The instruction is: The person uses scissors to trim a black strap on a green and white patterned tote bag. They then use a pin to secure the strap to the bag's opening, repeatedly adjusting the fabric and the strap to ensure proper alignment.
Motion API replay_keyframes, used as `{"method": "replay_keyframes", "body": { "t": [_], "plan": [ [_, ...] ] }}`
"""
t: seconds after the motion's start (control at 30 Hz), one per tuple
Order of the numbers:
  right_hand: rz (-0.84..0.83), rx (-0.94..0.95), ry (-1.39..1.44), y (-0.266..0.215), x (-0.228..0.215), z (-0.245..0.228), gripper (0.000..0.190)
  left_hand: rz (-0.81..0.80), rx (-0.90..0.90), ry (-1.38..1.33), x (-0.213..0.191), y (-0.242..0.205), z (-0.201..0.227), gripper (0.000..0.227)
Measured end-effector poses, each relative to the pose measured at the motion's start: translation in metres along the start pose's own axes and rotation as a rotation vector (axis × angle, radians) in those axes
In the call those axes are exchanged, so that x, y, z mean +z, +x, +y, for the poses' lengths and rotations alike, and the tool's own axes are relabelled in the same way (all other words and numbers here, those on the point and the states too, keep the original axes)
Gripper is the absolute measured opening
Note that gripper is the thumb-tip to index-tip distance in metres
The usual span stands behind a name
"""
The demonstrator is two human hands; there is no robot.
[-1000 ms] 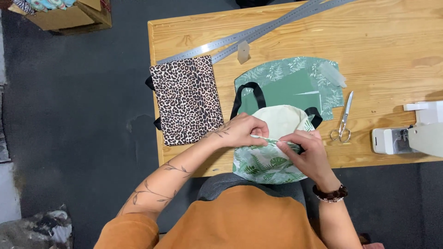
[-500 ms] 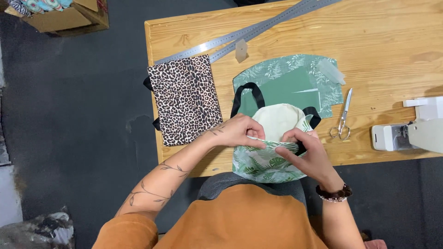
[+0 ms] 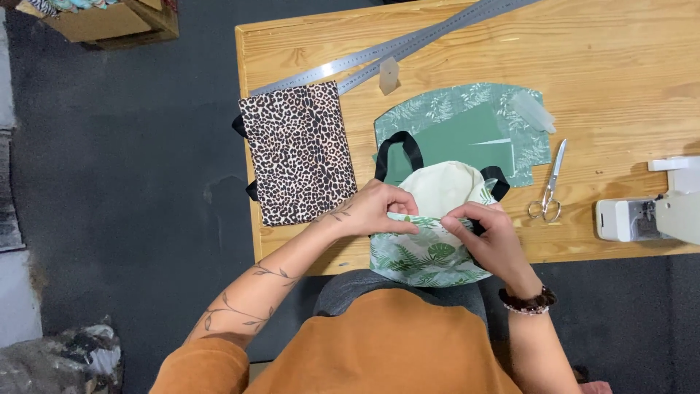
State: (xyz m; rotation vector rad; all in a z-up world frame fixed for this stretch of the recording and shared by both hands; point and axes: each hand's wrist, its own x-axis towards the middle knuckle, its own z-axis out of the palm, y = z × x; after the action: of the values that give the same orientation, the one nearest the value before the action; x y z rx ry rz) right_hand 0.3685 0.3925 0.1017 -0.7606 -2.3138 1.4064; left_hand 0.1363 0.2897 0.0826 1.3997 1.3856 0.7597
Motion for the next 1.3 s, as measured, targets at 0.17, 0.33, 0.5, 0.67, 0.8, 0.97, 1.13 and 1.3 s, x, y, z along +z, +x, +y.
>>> {"method": "replay_keyframes", "body": {
  "t": [0.17,0.33,0.5,0.67,0.8,0.97,1.13,1.3],
  "plan": [
    [0.023,0.014,-0.027,-0.002,-0.003,0.004,0.009,-0.048,-0.05,-0.081,-0.009,-0.002,0.009,0.024],
    [0.037,0.006,-0.02,0.0,-0.003,-0.001,0.006,-0.046,-0.105,-0.034,-0.005,0.0,0.005,0.021],
    [0.041,-0.017,0.013,0.004,-0.005,-0.012,0.005,-0.062,-0.133,-0.001,-0.005,0.002,0.002,0.018],
    [0.03,0.006,-0.008,0.003,-0.003,-0.004,0.002,-0.055,-0.065,-0.096,-0.001,0.005,-0.005,0.017],
    [0.032,-0.003,-0.027,0.003,-0.002,0.0,0.007,-0.014,-0.088,-0.165,0.0,0.004,-0.012,0.019],
    [0.026,0.007,-0.032,0.004,-0.003,-0.001,0.009,0.043,-0.089,-0.199,0.001,0.003,-0.01,0.021],
    [0.029,0.008,0.005,0.003,0.0,-0.001,0.012,0.08,-0.052,-0.204,0.007,-0.001,-0.01,0.021],
    [0.024,0.006,-0.001,0.001,0.0,0.002,0.008,0.12,0.048,-0.109,0.008,0.001,-0.006,0.013]
  ]
}}
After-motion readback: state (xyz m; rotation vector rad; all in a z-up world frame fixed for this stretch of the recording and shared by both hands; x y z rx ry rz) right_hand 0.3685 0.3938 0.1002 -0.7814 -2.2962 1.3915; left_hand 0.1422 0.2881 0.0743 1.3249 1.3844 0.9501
